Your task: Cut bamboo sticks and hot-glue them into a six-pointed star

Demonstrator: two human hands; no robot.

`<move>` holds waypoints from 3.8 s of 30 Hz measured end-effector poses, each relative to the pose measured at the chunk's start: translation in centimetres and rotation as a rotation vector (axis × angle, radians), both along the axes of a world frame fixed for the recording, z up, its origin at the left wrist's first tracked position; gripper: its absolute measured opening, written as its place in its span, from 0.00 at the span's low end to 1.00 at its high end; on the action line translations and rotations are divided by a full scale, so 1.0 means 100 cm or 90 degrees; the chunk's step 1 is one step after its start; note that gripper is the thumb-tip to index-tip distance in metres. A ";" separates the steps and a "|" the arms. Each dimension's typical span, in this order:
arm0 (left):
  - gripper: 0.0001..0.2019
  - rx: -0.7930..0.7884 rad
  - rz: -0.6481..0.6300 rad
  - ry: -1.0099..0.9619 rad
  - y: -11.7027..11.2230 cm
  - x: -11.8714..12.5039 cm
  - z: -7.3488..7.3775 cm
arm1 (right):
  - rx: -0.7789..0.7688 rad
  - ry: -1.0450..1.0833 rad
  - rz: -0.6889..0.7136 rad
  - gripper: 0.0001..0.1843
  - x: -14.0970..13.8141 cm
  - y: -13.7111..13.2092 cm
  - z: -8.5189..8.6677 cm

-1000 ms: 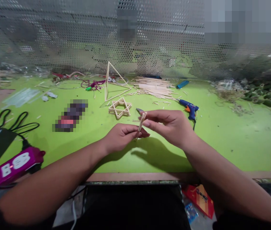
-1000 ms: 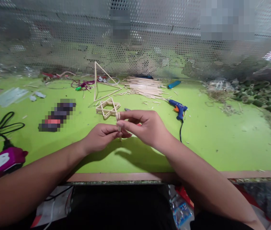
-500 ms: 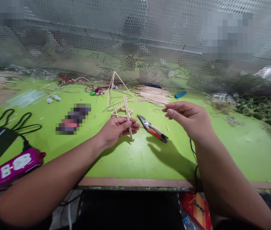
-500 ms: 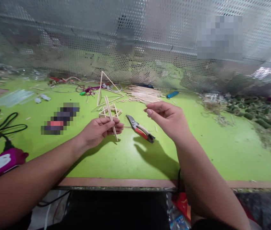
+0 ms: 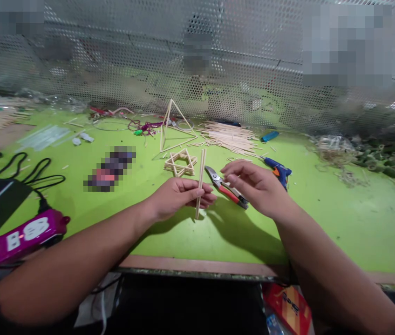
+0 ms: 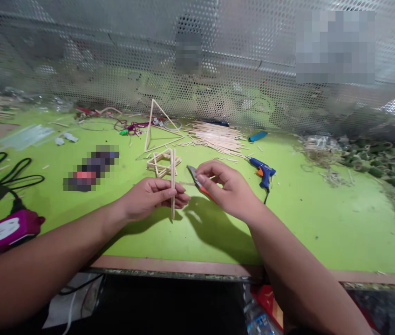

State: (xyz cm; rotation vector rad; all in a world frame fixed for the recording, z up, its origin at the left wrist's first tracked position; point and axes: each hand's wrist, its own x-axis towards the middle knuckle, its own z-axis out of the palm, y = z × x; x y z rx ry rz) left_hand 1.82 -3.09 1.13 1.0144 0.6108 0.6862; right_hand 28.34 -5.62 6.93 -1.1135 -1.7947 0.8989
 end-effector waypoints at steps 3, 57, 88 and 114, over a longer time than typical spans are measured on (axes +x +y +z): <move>0.19 -0.008 -0.120 -0.002 -0.004 -0.001 0.003 | -0.081 0.037 0.083 0.24 -0.004 -0.002 -0.006; 0.20 -0.116 -0.158 0.051 0.001 -0.004 -0.003 | -0.067 0.247 -0.134 0.16 0.011 0.012 -0.015; 0.22 0.004 0.096 0.068 0.004 0.011 -0.004 | -0.025 0.032 -0.037 0.16 -0.021 0.006 -0.017; 0.18 0.218 0.105 0.196 -0.002 0.002 -0.004 | 0.083 0.007 0.063 0.14 -0.034 -0.006 -0.012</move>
